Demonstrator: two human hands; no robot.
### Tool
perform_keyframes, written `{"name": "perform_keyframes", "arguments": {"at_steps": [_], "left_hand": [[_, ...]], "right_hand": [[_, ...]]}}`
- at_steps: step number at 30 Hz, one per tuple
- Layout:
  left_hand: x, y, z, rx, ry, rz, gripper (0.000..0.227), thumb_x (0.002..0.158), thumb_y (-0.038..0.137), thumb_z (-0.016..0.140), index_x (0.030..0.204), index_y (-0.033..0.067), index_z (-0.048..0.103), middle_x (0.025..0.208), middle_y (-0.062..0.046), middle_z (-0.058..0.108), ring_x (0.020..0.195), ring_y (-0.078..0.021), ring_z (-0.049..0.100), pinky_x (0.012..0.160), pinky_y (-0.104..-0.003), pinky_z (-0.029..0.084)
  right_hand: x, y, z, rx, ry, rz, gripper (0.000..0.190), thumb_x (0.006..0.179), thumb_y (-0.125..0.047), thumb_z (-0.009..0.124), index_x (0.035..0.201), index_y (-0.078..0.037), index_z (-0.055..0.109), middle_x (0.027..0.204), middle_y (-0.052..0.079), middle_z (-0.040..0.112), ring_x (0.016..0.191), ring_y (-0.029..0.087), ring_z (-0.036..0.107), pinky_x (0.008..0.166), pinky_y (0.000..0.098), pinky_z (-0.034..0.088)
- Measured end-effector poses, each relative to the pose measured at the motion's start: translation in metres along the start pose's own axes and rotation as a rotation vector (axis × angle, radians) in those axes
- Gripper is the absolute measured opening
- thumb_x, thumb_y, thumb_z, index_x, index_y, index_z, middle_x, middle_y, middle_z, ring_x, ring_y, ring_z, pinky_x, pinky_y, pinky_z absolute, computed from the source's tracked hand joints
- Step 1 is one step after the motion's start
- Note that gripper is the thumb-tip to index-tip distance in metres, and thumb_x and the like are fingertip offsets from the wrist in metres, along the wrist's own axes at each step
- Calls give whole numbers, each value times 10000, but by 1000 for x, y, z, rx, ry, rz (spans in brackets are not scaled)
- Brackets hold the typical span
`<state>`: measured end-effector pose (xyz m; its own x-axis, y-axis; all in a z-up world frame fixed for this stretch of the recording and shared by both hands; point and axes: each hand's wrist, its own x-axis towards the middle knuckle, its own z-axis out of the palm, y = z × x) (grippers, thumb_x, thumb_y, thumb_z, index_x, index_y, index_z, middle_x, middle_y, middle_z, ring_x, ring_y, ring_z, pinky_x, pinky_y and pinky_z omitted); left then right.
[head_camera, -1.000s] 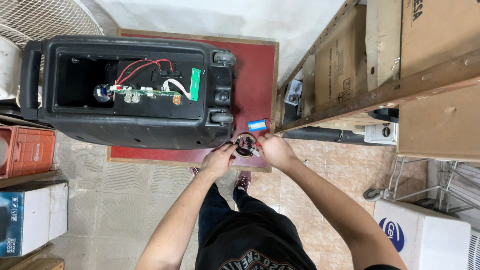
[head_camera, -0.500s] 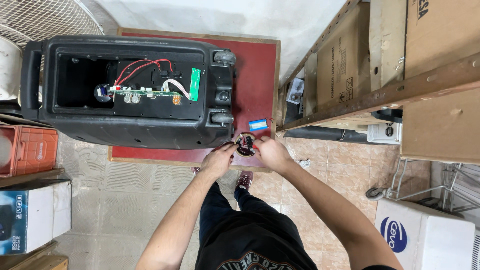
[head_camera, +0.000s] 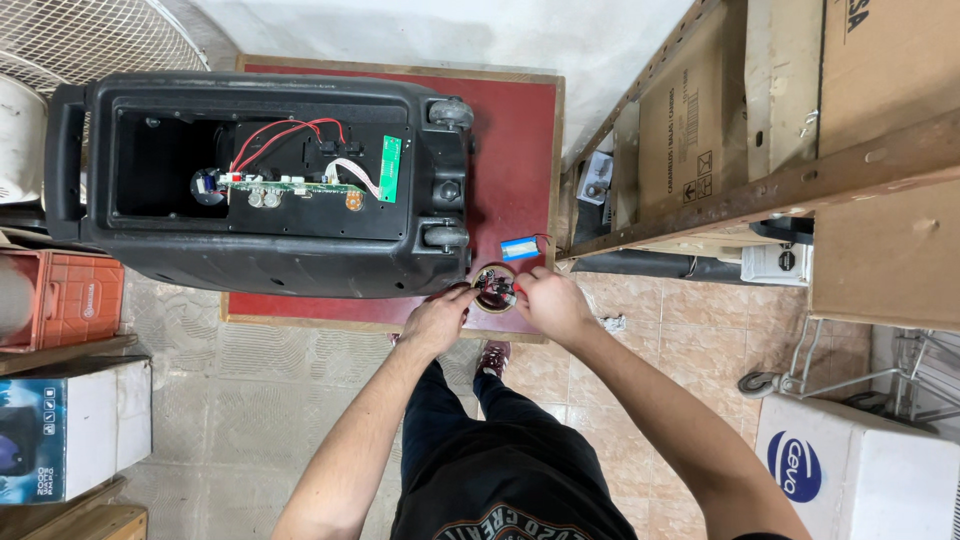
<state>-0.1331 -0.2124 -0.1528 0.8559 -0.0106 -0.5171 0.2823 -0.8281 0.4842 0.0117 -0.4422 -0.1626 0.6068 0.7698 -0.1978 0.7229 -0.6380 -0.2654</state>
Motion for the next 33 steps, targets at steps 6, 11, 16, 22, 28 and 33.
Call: {"name": "perform_keyframes", "arguments": {"at_steps": [6, 11, 16, 22, 28, 33], "left_hand": [[4, 5, -5, 55, -28, -16, 536, 1100, 249, 624, 1632, 283, 564, 1528, -76, 709, 1324, -359, 755, 1062, -550, 665], [23, -1, 7, 80, -62, -43, 544, 1106, 307, 609, 1645, 286, 545, 1453, -112, 751, 1279, -381, 781, 1032, -570, 668], [18, 4, 4, 63, -4, -15, 529, 1074, 268, 669, 1595, 244, 584, 1536, -145, 690, 1280, -404, 771, 1033, -559, 671], [11, 6, -3, 20, -16, -12, 620, 1065, 219, 675, 1663, 239, 515, 1713, -106, 551, 1407, -398, 698, 1107, -563, 640], [8, 5, -6, -24, -19, -5, 619, 1068, 192, 671, 1668, 234, 522, 1736, -86, 533, 1468, -377, 655, 1130, -568, 624], [8, 2, -4, -58, -25, -21, 618, 1069, 171, 664, 1663, 264, 523, 1737, -61, 539, 1479, -375, 643, 1143, -584, 614]], "right_hand": [[-11, 26, -8, 71, 19, 55, 268, 977, -382, 690, 1193, -254, 782, 979, 52, 742, 912, 359, 833, 801, 486, 694], [-22, 34, -12, 124, 96, 85, 290, 960, -369, 731, 1202, -230, 809, 969, 81, 763, 904, 372, 832, 788, 487, 690], [-28, 13, -19, 289, 83, 18, 302, 962, -321, 768, 1245, -223, 805, 1020, 95, 781, 986, 382, 826, 836, 467, 689], [-21, 7, 6, 203, -13, -63, 249, 989, -265, 737, 1213, -186, 810, 967, 97, 764, 926, 376, 827, 828, 470, 696], [-21, 11, -6, 212, -15, -45, 254, 1011, -296, 729, 1242, -215, 796, 979, 77, 749, 938, 353, 823, 837, 464, 691], [-18, 5, 2, 238, -21, -76, 245, 1013, -295, 734, 1233, -205, 796, 973, 77, 747, 942, 351, 820, 826, 454, 694]]}}
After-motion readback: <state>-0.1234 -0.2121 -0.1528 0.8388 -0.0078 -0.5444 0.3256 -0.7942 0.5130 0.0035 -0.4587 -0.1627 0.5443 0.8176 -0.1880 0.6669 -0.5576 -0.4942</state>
